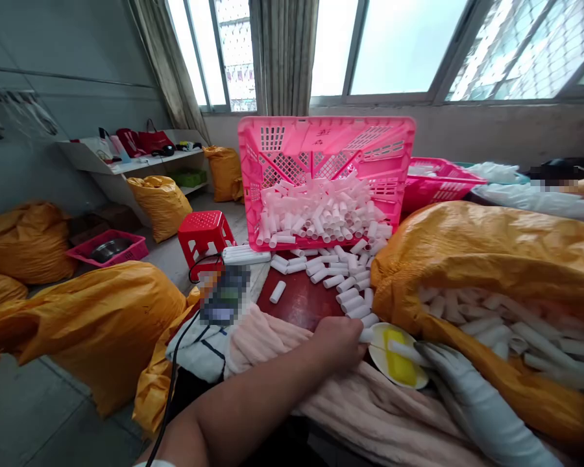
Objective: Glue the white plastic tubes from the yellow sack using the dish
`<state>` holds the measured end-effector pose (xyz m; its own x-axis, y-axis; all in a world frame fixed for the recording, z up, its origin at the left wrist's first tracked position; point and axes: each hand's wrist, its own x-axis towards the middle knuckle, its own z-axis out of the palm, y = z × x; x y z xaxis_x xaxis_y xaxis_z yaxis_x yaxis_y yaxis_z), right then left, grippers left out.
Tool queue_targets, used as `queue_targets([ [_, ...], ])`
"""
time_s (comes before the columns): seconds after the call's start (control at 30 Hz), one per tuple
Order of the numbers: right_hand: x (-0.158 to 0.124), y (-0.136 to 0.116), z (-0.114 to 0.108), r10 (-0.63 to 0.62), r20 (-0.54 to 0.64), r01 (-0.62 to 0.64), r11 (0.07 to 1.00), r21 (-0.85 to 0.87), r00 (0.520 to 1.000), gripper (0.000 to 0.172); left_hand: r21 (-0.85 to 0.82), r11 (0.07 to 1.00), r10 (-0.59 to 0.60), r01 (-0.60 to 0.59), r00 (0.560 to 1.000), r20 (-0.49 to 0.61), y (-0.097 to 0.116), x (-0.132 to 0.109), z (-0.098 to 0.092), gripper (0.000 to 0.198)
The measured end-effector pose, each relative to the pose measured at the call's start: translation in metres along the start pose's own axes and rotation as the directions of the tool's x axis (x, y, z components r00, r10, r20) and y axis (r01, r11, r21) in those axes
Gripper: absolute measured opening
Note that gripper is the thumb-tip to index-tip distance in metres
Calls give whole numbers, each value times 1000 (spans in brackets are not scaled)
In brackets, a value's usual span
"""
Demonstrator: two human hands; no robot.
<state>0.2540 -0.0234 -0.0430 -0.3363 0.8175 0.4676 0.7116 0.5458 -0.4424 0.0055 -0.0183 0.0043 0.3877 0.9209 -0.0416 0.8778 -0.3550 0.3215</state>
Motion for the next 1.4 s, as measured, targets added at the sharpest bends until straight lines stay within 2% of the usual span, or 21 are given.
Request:
queue_targets([
  [0.17, -2, -13, -12, -145, 67, 150, 987, -66, 987, 30, -11, 999, -34, 34, 999, 26, 1, 0, -1, 27],
  [0.3, 0, -33, -22, -187, 113, 204, 966, -160, 976, 26, -42, 999, -18, 19, 1000, 22, 1, 2, 3, 26],
  [0.43, -1, -42, -28, -230, 225, 287, 919, -269, 947, 21, -19, 999, -35, 36, 999, 21, -2, 8, 10, 27],
  [0.53, -4, -46, -31, -251, 307, 326, 918, -224, 918, 20, -29, 998, -50, 52, 998, 49, -3, 9, 12, 28],
  [0.6, -3, -49, -29, -266, 257, 294, 953, -76, 929, 20, -38, 997, -65, 68, 996, 56, -2, 8, 9, 29],
  [0.67, 1, -52, -22, -196, 71, 183, 970, 163, 978, 19, -36, 998, -54, 54, 999, 0, -2, 5, 5, 27],
  [0.73, 7, -56, -13, 12, -124, 41, 910, 413, 992, 17, -24, 1000, -5, 2, 995, -103, -2, 2, 0, 22],
  [0.77, 11, -59, -8, 130, -170, -25, 859, 512, 977, 15, -20, 999, 32, -35, 988, -150, -2, 1, -2, 20],
  [0.83, 19, -63, -2, 294, -181, -123, 775, 620, 938, 13, -39, 992, 107, -117, 974, -199, -1, 0, -5, 21],
  [0.9, 24, -66, -1, 321, -180, -141, 762, 632, 930, 15, -93, 977, 169, -191, 964, -204, -2, 0, -4, 21],
  [0.93, 25, -68, -2, 280, -193, -111, 789, 604, 940, 17, -117, 969, 193, -219, 961, -200, -2, 1, -3, 20],
  [1.0, 27, -74, -8, 109, -181, -4, 866, 500, 977, 19, -125, 960, 224, -250, 956, -190, -2, 2, 1, 20],
  [1.07, 29, -81, -15, -18, -139, 73, 913, 402, 990, 19, -72, 964, 237, -257, 948, -214, 0, -1, 3, 22],
  [1.1, 32, -85, -18, -7, -117, 50, 926, 373, 993, 18, -28, 967, 240, -254, 941, -239, 2, -3, 4, 23],
  [1.17, 42, -91, -20, 146, -60, -117, 934, 336, 987, 21, 59, 963, 269, -263, 915, -302, 6, -7, 2, 24],
  [1.23, 52, -95, -17, 286, 8, -277, 919, 280, 958, 33, 124, 958, 284, -258, 917, -280, 10, -11, -2, 20],
  [1.3, 57, -99, -12, 307, 47, -309, 919, 246, 951, 39, 128, 968, 240, -218, 949, -203, 14, -13, -11, 26],
  [1.37, 53, -101, -7, 278, 34, -276, 922, 270, 960, 39, 70, 977, 207, -202, 976, -63, 18, -17, -24, 35],
  [1.4, 47, -100, -6, 266, 18, -261, 925, 278, 964, 37, 22, 976, 218, -218, 976, 25, 19, -20, -30, 37],
])
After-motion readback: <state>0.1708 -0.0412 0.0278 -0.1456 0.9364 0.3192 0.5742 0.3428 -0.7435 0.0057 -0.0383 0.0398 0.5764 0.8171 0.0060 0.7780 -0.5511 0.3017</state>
